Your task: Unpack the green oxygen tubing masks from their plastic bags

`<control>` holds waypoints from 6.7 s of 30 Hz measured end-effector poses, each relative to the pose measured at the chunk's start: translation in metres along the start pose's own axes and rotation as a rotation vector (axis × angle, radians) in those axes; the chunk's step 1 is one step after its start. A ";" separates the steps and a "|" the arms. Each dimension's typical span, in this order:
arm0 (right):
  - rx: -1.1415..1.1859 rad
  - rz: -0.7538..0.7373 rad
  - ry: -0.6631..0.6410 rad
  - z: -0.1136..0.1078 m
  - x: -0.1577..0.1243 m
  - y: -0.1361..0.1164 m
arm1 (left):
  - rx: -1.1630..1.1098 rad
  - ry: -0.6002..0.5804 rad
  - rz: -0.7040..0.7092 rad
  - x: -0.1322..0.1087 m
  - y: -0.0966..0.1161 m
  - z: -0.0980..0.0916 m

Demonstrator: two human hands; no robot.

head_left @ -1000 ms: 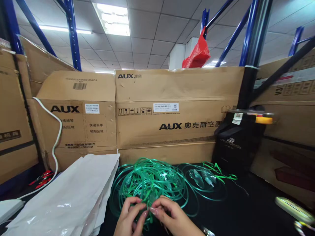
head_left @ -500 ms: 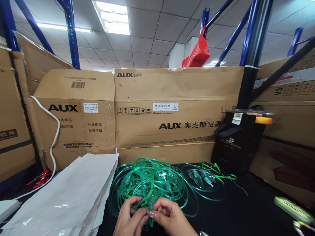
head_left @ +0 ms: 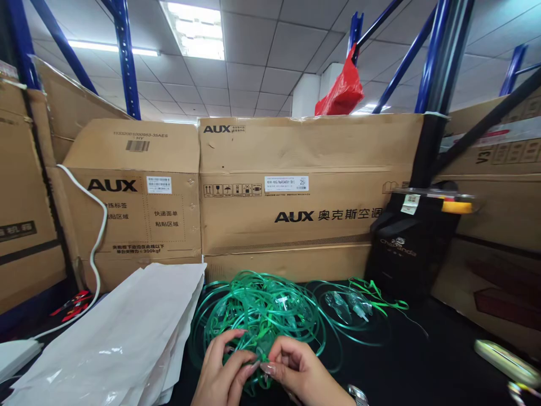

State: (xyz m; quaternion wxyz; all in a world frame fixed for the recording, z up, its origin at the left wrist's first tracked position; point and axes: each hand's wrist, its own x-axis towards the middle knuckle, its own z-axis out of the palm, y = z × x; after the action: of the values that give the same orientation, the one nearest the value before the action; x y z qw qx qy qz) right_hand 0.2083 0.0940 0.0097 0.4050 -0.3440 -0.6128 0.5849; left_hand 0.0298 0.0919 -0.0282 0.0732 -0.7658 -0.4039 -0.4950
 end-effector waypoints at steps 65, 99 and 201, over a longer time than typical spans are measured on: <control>-0.982 -0.538 0.244 -0.011 -0.006 -0.011 | -0.089 -0.302 0.258 0.004 -0.013 -0.007; -0.155 -0.381 0.824 -0.122 0.002 -0.052 | -0.074 -0.217 0.273 0.002 -0.009 -0.008; -0.640 -0.059 1.305 -0.210 -0.019 -0.030 | -0.169 -0.190 0.190 0.000 -0.012 -0.005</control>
State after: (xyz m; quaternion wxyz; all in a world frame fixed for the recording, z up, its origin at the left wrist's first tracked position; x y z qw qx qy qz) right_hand 0.4072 0.1671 0.0349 0.5833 -0.7076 -0.3966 0.0415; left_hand 0.0177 0.0968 -0.0291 0.0164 -0.8474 -0.2915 -0.4436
